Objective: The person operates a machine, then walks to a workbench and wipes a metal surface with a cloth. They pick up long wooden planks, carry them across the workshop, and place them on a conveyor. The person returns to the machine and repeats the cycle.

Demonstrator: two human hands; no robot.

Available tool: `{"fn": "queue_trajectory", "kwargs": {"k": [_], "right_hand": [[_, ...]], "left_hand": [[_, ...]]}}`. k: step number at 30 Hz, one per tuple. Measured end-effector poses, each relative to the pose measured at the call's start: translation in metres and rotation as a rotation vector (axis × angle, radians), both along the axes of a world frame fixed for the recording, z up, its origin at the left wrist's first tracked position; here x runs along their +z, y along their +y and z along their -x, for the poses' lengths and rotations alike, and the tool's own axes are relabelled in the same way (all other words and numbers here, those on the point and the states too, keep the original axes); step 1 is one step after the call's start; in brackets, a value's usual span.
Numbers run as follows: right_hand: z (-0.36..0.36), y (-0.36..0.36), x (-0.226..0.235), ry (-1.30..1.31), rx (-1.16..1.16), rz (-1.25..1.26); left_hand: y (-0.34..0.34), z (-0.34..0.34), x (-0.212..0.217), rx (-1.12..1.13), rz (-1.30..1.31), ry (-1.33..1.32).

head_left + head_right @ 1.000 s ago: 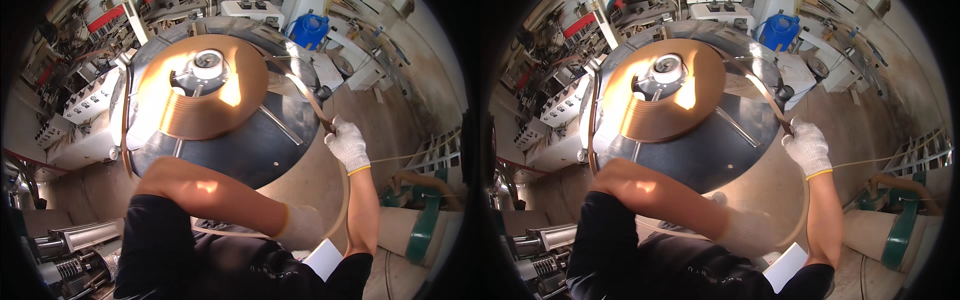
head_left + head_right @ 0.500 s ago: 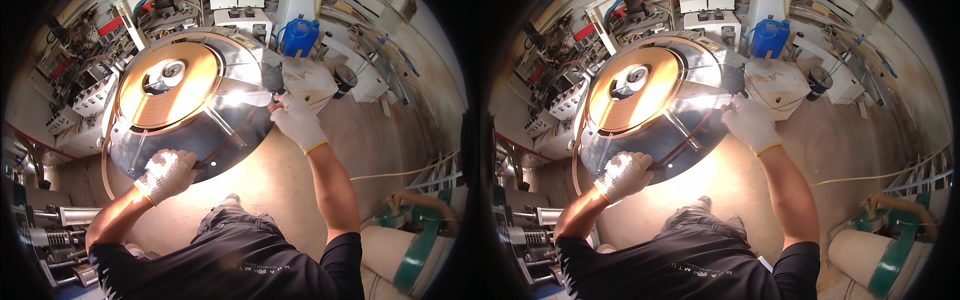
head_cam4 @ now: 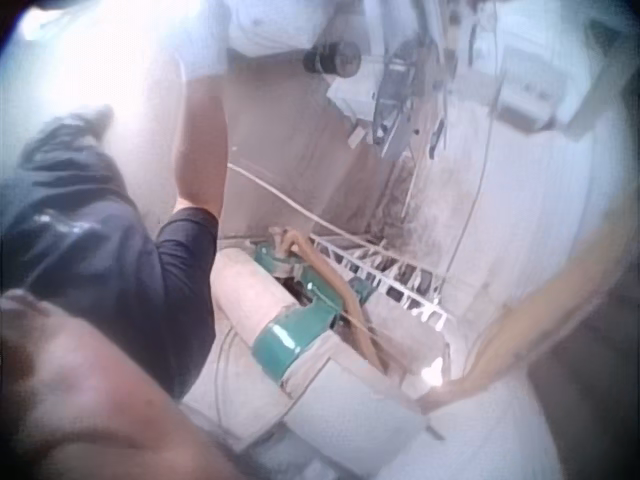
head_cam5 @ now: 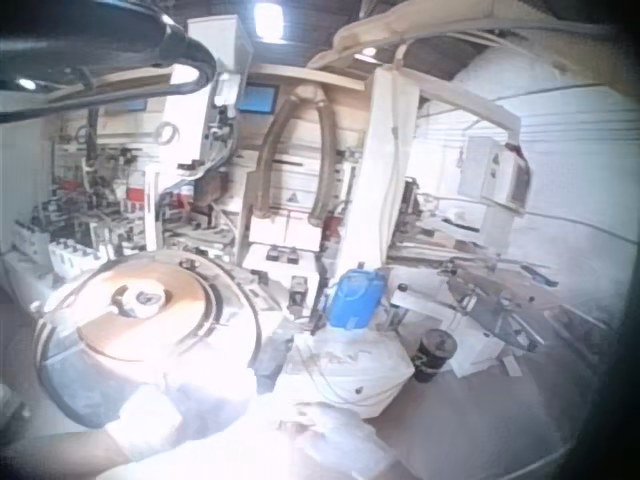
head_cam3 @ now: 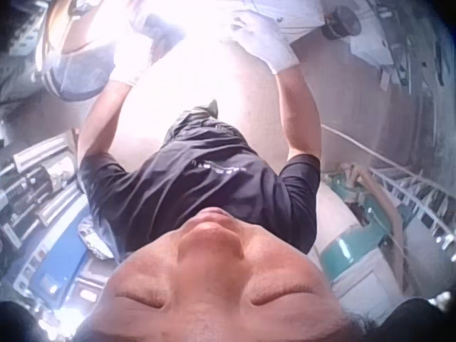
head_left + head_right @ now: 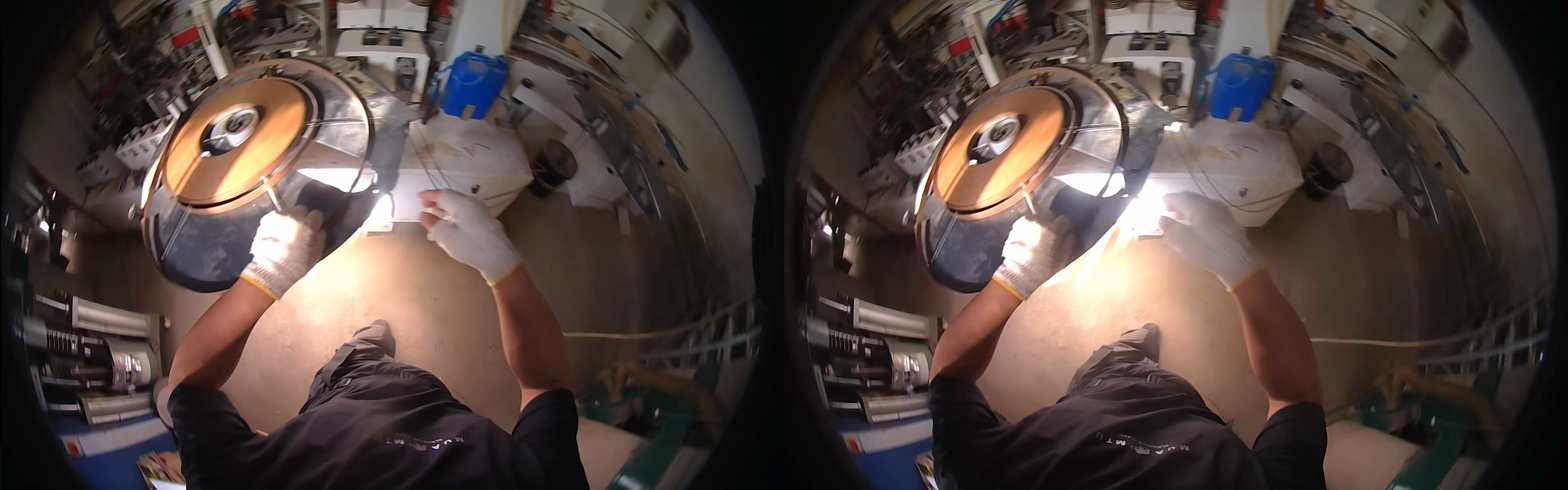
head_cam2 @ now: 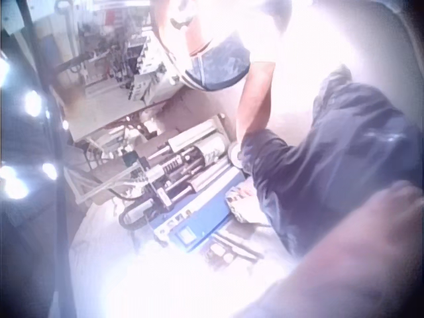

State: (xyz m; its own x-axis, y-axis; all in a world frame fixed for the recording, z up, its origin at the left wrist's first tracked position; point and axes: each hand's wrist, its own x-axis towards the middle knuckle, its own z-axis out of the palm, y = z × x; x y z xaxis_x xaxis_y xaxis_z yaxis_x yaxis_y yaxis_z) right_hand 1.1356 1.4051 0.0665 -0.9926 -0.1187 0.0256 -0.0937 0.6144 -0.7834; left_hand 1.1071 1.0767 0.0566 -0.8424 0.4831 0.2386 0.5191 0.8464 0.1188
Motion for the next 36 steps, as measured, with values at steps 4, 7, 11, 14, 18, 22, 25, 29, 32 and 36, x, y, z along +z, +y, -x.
{"fn": "queue_trajectory", "kwargs": {"k": [4, 7, 11, 14, 18, 22, 25, 29, 32, 36], "right_hand": [[-0.015, 0.083, -0.036, -0.080, -0.040, 0.387], [-0.059, 0.155, -0.075, -0.076, -0.185, 0.073], [-0.167, 0.228, -0.141, -0.275, -0.472, -0.047], [-0.253, 0.253, -0.183, -0.431, -0.564, -0.149], [-0.335, 0.252, -0.216, -0.602, -0.863, 0.312], [-0.393, 0.275, -0.233, -0.540, -0.963, 0.134], [-0.429, 0.306, -0.227, -0.572, -1.080, 0.099], [-0.452, 0.368, -0.187, -0.734, -1.121, -0.062], [-0.442, 0.446, -0.168, -0.376, -1.172, 0.468], [-0.414, 0.558, -0.154, -0.184, -1.101, 0.240]], "left_hand": [[0.046, 0.011, 0.022, -0.099, 0.024, 0.289], [0.079, 0.007, 0.045, 0.106, -0.066, 0.020], [0.170, -0.002, 0.050, -0.247, -0.669, 0.098], [0.280, -0.005, 0.028, -0.699, -0.691, -0.212], [0.413, -0.033, 0.009, -1.108, -0.336, -0.393], [0.531, -0.078, 0.001, -1.413, -0.276, -0.344], [0.618, -0.117, -0.025, -1.357, -0.245, -0.542], [0.683, -0.152, -0.060, -0.961, -0.230, -0.602], [0.737, -0.179, -0.065, -1.040, -0.007, -0.784], [0.815, -0.242, -0.057, -1.239, -0.371, -0.896]]}}
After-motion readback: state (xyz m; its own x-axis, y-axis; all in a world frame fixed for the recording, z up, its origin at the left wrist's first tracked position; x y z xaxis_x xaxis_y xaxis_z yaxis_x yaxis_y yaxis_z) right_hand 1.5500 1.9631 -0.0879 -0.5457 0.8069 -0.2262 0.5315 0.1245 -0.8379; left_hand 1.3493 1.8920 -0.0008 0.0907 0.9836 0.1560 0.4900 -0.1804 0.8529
